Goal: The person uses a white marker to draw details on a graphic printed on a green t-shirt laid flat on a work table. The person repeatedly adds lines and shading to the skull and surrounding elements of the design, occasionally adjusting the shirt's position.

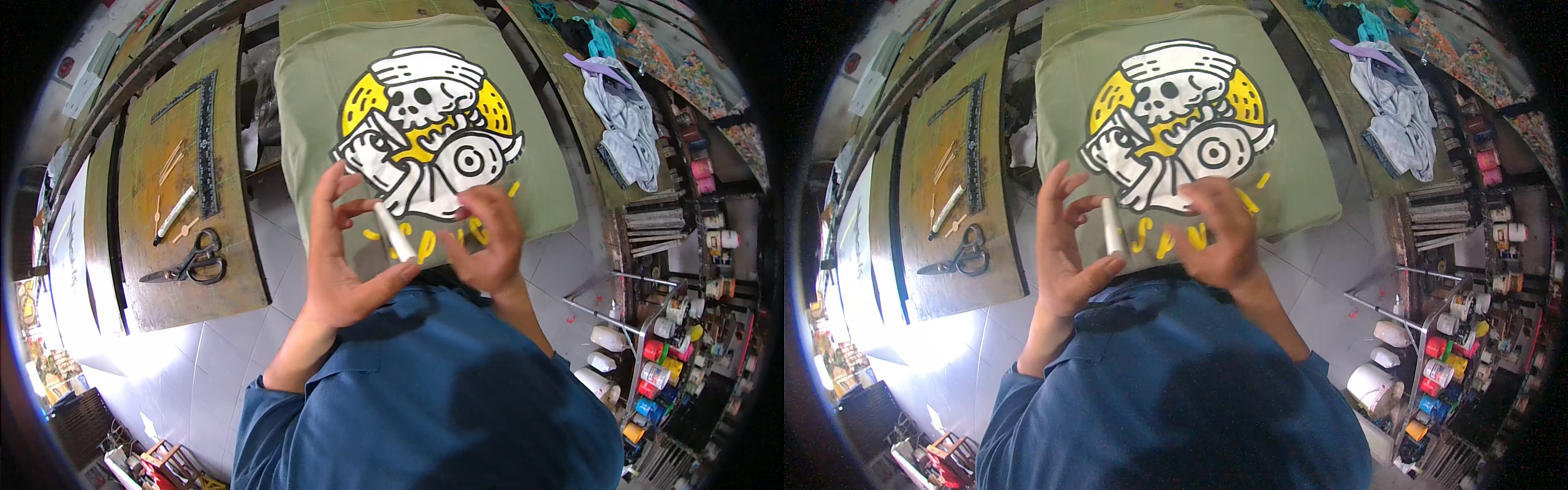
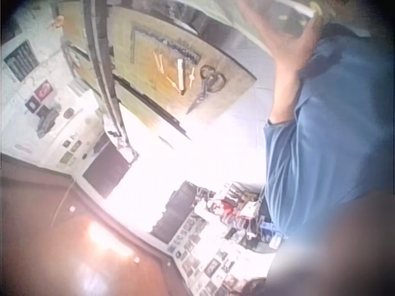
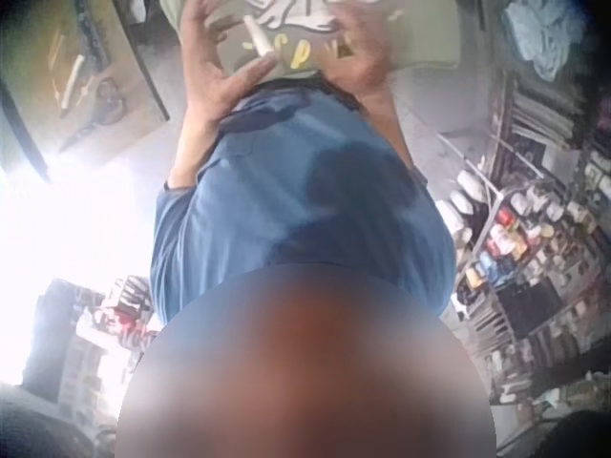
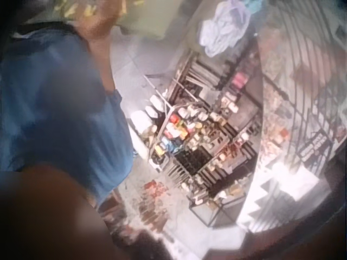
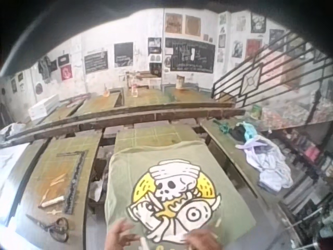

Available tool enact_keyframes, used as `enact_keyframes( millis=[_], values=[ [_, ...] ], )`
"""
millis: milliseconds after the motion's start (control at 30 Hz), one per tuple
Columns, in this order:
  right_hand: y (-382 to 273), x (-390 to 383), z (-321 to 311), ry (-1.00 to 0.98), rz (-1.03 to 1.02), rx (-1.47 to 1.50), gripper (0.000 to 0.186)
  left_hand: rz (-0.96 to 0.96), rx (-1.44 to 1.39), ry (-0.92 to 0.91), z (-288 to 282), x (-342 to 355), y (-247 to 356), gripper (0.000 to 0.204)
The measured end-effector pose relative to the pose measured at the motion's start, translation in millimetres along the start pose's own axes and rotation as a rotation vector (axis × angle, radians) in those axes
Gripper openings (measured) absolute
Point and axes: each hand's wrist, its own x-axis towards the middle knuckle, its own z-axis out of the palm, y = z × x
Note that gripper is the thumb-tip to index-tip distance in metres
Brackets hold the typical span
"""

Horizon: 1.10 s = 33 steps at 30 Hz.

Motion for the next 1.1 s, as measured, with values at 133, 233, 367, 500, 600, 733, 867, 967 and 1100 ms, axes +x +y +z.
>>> enact_keyframes(
  millis=[133, 233, 367, 500, 600, 733, 867, 967, 1100],
  values=[
    [9.6, 9.2, -11.1, -0.052, -0.135, 0.119, 0.037, 0.003, -0.014, -0.060, 54.3, 16.7, -0.9, 0.107],
    [27.0, 4.8, -30.5, -0.064, -0.154, 0.134, 0.030, 0.069, 0.118, -0.121, 81.7, 23.3, -1.5, 0.112],
    [52.1, 11.0, -72.0, 0.005, -0.146, 0.109, 0.020, 0.208, 0.207, -0.016, 99.2, 29.9, -15.9, 0.136],
    [98.1, 12.9, -109.5, 0.254, -0.111, -0.185, 0.017, 0.202, 0.492, 0.577, 51.9, 21.5, -36.5, 0.099],
    [122.7, 14.0, -122.0, 0.299, -0.083, -0.262, 0.019, 0.071, 0.763, 0.848, 15.1, -0.5, -74.4, 0.080],
    [143.1, 15.0, -114.1, 0.258, -0.041, -0.205, 0.017, -0.016, 0.968, 0.881, 12.9, -0.2, -87.9, 0.071],
    [136.6, 15.3, -112.9, 0.211, -0.056, -0.263, 0.017, -0.036, 1.008, 0.850, 14.8, 5.1, -82.7, 0.069],
    [137.3, 15.1, -113.6, 0.174, -0.049, -0.269, 0.018, -0.079, 0.945, 0.859, 15.2, 8.0, -81.6, 0.067],
    [139.0, 19.2, -113.0, 0.160, -0.046, -0.262, 0.019, -0.115, 0.887, 0.881, 13.3, 8.6, -83.5, 0.064]
  ],
)
